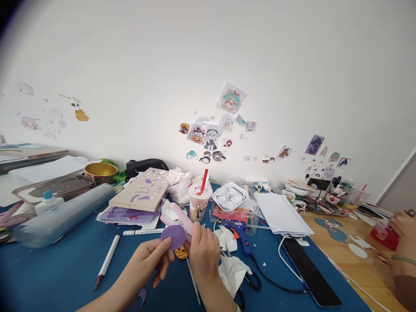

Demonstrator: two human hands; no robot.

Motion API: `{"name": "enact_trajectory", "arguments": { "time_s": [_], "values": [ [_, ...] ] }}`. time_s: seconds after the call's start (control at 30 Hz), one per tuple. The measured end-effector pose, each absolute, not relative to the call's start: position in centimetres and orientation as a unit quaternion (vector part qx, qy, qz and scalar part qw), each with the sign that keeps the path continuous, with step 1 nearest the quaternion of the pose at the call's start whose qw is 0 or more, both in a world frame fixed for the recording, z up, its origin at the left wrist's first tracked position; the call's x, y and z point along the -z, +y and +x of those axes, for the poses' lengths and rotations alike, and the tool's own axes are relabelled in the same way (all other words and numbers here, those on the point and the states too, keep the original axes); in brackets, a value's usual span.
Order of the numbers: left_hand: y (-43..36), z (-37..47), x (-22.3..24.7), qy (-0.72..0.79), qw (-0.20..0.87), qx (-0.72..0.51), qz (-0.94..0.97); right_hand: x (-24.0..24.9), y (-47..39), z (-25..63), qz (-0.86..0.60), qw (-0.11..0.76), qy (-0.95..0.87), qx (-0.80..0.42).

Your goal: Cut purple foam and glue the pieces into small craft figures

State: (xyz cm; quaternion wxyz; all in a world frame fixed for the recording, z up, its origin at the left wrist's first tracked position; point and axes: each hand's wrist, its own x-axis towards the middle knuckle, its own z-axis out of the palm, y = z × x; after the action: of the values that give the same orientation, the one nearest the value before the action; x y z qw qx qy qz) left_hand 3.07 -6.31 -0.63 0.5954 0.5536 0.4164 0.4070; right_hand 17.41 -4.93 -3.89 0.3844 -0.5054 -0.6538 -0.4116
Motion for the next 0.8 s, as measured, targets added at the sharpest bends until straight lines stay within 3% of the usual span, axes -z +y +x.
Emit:
{"name": "enact_trajectory", "arguments": {
  "time_s": [0.53,0.8],
  "values": [
    [-5.5,2.9,0.7,0.407,0.610,-0.436,0.521,3.8,-4.8,17.6,-0.526,0.389,-0.636,0.408],
    [-4.4,2.9,2.0,0.364,0.624,-0.410,0.557,3.8,-5.0,17.2,-0.450,0.405,-0.668,0.432]
  ]
}}
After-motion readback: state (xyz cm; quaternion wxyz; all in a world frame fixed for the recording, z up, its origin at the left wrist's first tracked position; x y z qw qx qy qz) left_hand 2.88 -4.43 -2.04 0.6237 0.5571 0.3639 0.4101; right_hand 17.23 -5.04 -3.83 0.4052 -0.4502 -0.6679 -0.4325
